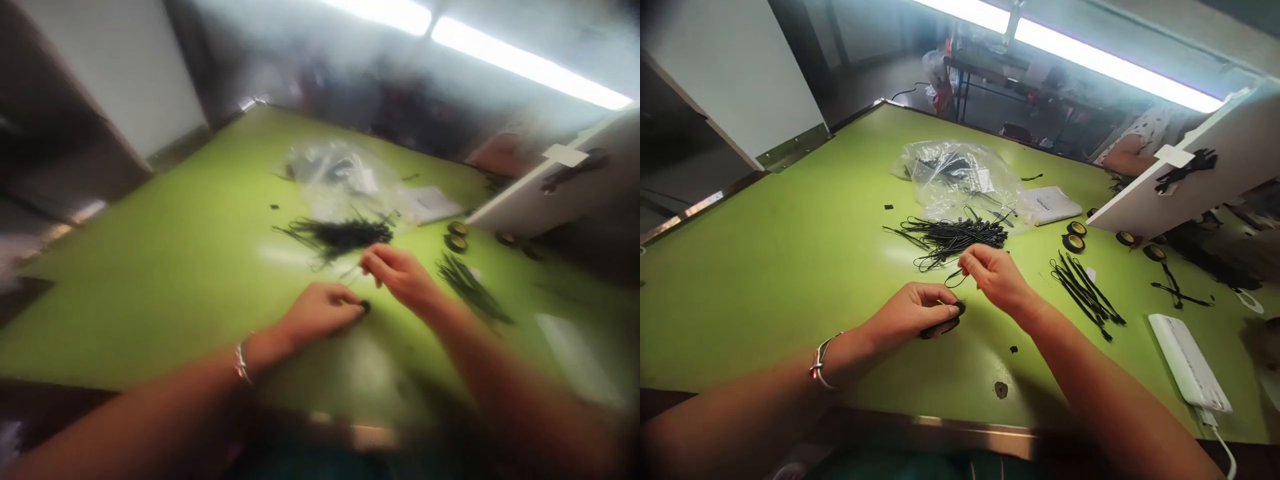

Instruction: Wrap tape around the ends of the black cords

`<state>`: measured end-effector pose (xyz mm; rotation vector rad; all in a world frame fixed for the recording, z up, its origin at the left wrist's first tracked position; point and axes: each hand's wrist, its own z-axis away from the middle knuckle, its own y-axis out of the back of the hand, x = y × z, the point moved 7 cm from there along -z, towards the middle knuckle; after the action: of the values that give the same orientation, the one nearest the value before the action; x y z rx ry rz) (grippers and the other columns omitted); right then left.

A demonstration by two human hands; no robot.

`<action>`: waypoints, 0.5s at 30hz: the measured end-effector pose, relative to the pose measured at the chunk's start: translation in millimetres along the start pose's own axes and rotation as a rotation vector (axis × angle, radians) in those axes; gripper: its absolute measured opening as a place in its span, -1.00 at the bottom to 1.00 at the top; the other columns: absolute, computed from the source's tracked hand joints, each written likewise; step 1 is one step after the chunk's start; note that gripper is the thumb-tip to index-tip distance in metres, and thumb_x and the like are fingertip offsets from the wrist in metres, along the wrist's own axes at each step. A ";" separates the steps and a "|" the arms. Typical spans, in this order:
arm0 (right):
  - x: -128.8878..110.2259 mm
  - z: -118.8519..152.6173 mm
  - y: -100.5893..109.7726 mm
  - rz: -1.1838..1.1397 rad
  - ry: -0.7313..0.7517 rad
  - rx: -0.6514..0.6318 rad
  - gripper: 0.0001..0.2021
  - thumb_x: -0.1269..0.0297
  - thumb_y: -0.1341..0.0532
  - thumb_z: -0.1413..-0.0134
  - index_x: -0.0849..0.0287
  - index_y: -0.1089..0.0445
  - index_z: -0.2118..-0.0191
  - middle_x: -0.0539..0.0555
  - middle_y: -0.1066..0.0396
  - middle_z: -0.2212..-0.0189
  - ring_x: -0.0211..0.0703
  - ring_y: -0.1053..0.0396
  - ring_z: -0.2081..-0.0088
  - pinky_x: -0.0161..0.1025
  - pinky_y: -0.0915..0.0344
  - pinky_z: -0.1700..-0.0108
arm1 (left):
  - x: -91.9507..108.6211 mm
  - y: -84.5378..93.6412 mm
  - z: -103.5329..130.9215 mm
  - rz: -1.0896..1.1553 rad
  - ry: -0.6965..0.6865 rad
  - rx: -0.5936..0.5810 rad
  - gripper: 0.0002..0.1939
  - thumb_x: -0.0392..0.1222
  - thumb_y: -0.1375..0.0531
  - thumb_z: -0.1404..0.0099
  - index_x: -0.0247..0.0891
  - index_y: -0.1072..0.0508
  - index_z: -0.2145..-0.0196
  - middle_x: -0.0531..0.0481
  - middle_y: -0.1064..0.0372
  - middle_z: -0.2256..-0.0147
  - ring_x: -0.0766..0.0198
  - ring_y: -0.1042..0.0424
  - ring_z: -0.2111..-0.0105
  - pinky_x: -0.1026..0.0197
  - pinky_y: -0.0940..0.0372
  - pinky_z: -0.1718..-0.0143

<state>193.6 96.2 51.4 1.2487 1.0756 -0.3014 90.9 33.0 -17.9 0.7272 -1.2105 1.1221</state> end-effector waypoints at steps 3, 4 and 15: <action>-13.8 -38.3 -12.0 0.247 0.107 -0.013 -0.91 0.32 -0.19 -0.08 0.19 -0.42 0.38 -0.01 -0.41 0.46 -0.28 -0.29 0.43 -0.33 -0.19 0.34 | 7.8 -7.3 4.6 -0.080 -0.104 -0.029 -0.87 -0.22 -0.25 -0.12 -0.34 -0.55 0.41 0.02 -0.40 0.53 0.38 -0.33 0.55 0.31 -0.24 0.49; -18.0 -50.1 -20.8 0.344 0.133 -0.034 -0.91 0.34 -0.19 -0.06 0.18 -0.44 0.37 0.00 -0.44 0.43 -0.26 -0.30 0.40 -0.32 -0.19 0.32 | 10.5 -10.4 6.4 -0.098 -0.154 -0.053 -0.89 -0.25 -0.24 -0.11 -0.32 -0.56 0.40 0.00 -0.44 0.47 0.35 -0.38 0.49 0.31 -0.28 0.43; -10.3 -92.8 -65.7 0.813 -0.003 -0.154 -0.87 0.41 -0.17 0.00 0.21 -0.48 0.44 0.09 -0.46 0.48 -0.17 -0.32 0.42 -0.26 -0.13 0.39 | 17.9 -20.7 13.7 -0.073 -0.346 -0.152 -0.88 -0.30 -0.21 -0.14 -0.34 -0.56 0.39 -0.04 -0.49 0.37 0.31 -0.45 0.36 0.32 -0.34 0.32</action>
<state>96.4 150.2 25.5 1.4332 0.5045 0.3921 105.0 18.7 5.2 0.8640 -1.5294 0.8546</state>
